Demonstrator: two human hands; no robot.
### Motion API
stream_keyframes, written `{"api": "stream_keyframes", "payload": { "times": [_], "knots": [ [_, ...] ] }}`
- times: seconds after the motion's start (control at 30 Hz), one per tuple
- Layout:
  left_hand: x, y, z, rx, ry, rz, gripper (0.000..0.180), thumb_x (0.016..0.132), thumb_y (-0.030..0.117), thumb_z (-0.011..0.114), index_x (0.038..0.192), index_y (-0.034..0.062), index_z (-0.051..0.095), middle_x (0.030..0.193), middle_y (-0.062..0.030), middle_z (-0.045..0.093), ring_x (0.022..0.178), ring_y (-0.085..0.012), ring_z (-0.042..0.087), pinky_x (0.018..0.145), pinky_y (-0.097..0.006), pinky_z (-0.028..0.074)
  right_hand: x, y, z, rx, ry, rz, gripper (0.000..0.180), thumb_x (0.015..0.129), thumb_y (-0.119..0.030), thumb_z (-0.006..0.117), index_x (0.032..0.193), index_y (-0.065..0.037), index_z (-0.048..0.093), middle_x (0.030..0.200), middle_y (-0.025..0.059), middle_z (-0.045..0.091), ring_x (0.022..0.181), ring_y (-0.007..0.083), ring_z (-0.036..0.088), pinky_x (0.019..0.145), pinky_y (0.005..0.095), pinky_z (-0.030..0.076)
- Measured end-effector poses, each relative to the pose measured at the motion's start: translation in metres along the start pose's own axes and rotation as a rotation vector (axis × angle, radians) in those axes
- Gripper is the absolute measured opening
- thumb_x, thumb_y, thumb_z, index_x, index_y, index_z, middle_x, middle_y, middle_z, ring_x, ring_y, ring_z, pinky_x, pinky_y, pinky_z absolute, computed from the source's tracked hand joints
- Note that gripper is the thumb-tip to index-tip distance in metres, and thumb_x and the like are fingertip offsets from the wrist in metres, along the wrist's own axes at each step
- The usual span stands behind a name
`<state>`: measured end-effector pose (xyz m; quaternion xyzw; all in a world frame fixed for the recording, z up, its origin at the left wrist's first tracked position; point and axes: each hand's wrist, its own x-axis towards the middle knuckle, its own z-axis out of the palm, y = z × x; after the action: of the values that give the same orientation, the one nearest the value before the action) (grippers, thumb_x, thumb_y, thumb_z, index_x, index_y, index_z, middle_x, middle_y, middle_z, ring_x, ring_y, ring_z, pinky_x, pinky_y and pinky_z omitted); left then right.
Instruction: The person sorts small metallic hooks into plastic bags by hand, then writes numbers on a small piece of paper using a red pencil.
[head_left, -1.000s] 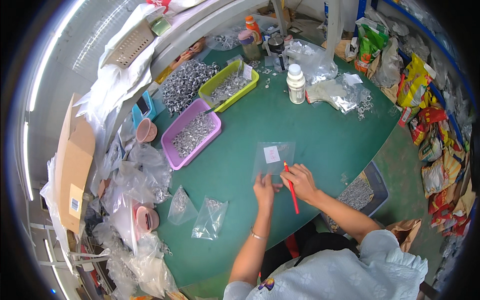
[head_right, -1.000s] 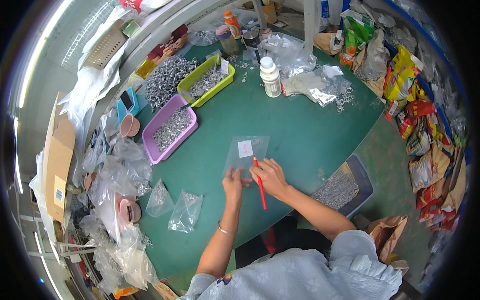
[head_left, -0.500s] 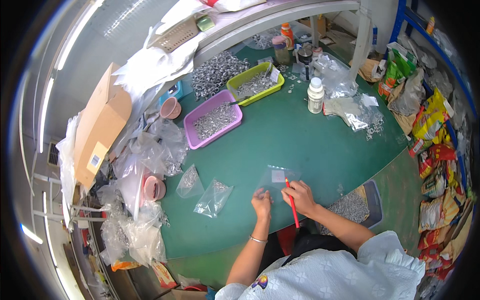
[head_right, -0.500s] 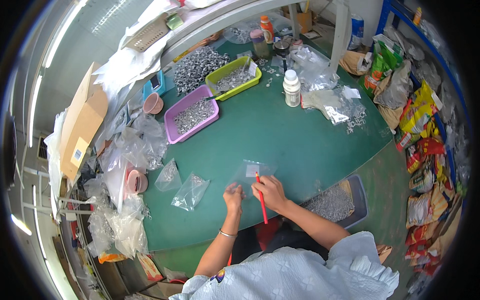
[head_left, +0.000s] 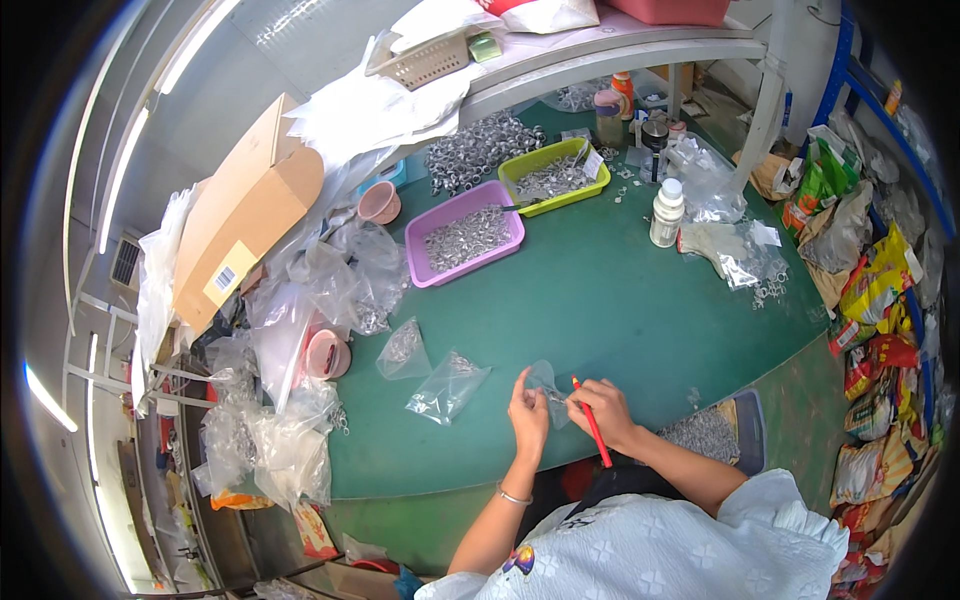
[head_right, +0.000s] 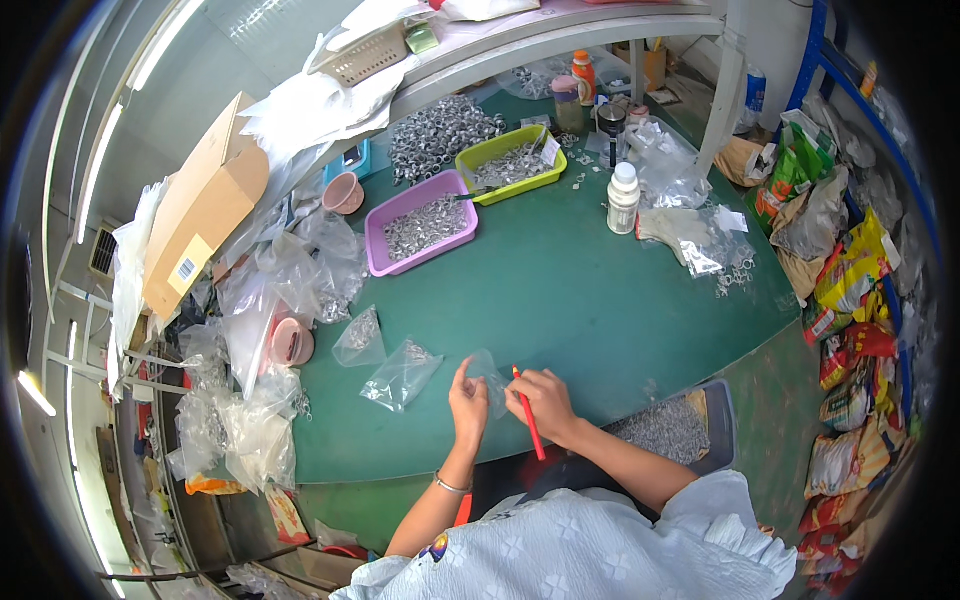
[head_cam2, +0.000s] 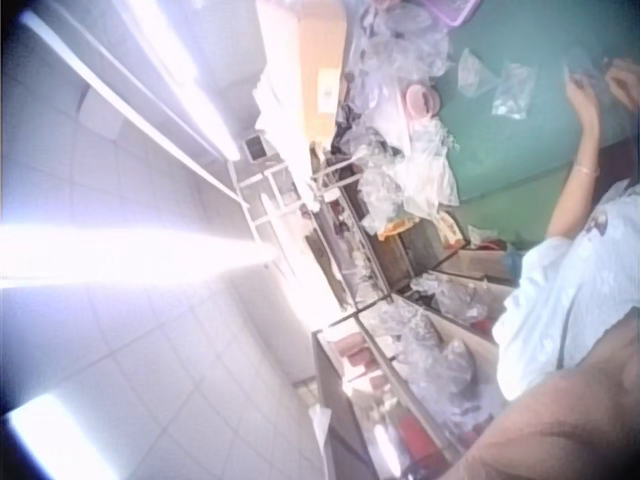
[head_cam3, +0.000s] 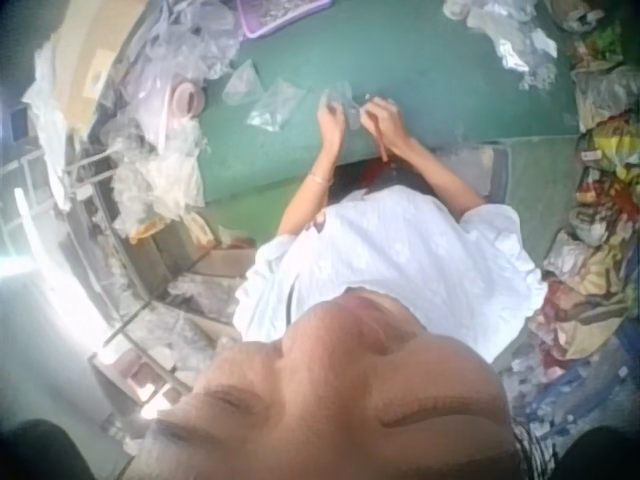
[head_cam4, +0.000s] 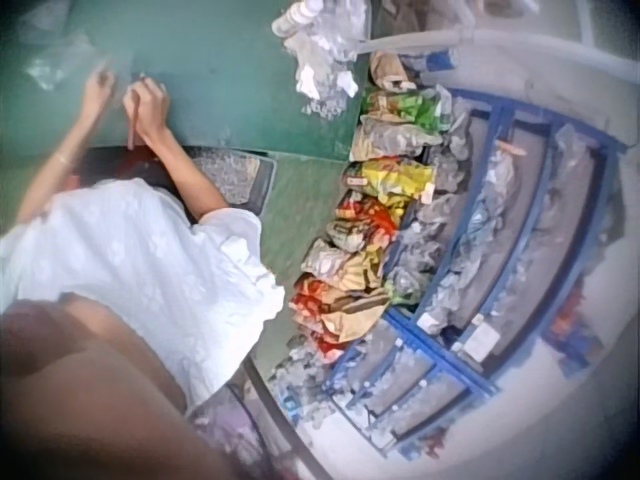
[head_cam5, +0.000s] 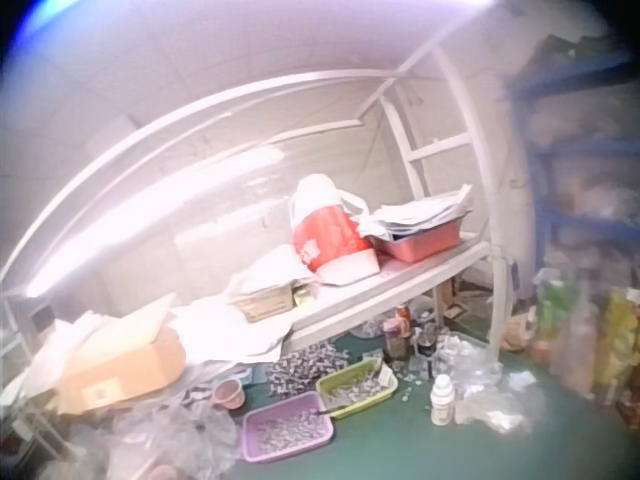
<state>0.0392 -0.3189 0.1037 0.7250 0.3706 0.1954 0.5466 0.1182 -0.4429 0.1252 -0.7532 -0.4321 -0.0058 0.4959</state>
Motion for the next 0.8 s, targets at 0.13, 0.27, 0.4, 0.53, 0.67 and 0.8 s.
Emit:
{"api": "stream_keyframes", "payload": {
  "times": [0.13,0.27,0.4,0.53,0.67,0.8],
  "knots": [
    [0.009,-0.012,-0.01,-0.007,0.004,0.0,0.036,0.082,-0.002,0.051,0.118,-0.0013,0.047,0.059,0.0014,0.047,0.053,-0.0056,0.042,0.049,-0.022,0.037,0.007,-0.005,0.013,-0.03,-0.057,-0.036,0.008,0.069,-0.01,0.065,0.068,-0.006,0.058,0.06,0.0056,0.05,0.051,0.0236,0.048,0.052,0.0346,0.036],
    [0.024,-0.013,-0.021,-0.11,-0.035,-0.01,0.023,0.084,-0.001,0.048,0.107,-0.001,0.05,0.058,0.0034,0.044,0.052,-0.0037,0.039,0.046,-0.021,0.032,0.014,-0.011,0.026,-0.01,-0.146,-0.008,0.008,0.07,-0.011,0.064,0.07,-0.006,0.058,0.062,0.0066,0.053,0.053,0.0248,0.05,0.054,0.0354,0.038],
    [0.035,-0.034,-0.032,-0.298,-0.085,-0.034,0.017,0.085,-0.001,0.046,0.101,0.001,0.052,0.061,0.0042,0.044,0.053,-0.002,0.037,0.045,-0.021,0.028,0.021,-0.016,0.036,0.104,-0.305,0.147,0.008,0.074,-0.011,0.063,0.074,-0.004,0.06,0.066,0.0098,0.056,0.058,0.0273,0.054,0.059,0.0375,0.042],
    [0.046,-0.043,-0.049,-0.277,-0.164,-0.095,0.017,0.085,0.001,0.045,0.101,0.002,0.052,0.063,0.0045,0.046,0.054,-0.0026,0.04,0.047,-0.018,0.031,0.046,-0.022,0.031,0.256,-0.358,0.33,0.015,0.083,-0.016,0.056,0.079,-0.002,0.062,0.068,0.0135,0.058,0.061,0.0314,0.056,0.062,0.0398,0.044],
    [0.044,-0.029,-0.065,-0.32,-0.225,-0.145,0.017,0.085,0.0,0.045,0.1,0.0021,0.053,0.064,0.004,0.047,0.054,-0.0026,0.04,0.047,-0.018,0.032,0.073,0.015,0.046,-0.084,-0.259,0.285,0.043,0.09,-0.037,0.042,0.076,-0.001,0.061,0.066,0.0187,0.056,0.067,0.0402,0.054,0.062,0.0474,0.044],
    [0.038,-0.029,-0.079,-0.281,-0.228,-0.158,0.018,0.084,-0.001,0.047,0.101,0.0018,0.053,0.064,0.0038,0.047,0.055,-0.0028,0.04,0.049,-0.019,0.032,0.165,0.026,0.073,-0.422,-0.382,0.342,0.049,0.088,-0.043,0.045,0.063,-0.003,0.061,0.065,0.0213,0.057,0.068,0.0378,0.057,0.063,0.0481,0.045]
  ]
}}
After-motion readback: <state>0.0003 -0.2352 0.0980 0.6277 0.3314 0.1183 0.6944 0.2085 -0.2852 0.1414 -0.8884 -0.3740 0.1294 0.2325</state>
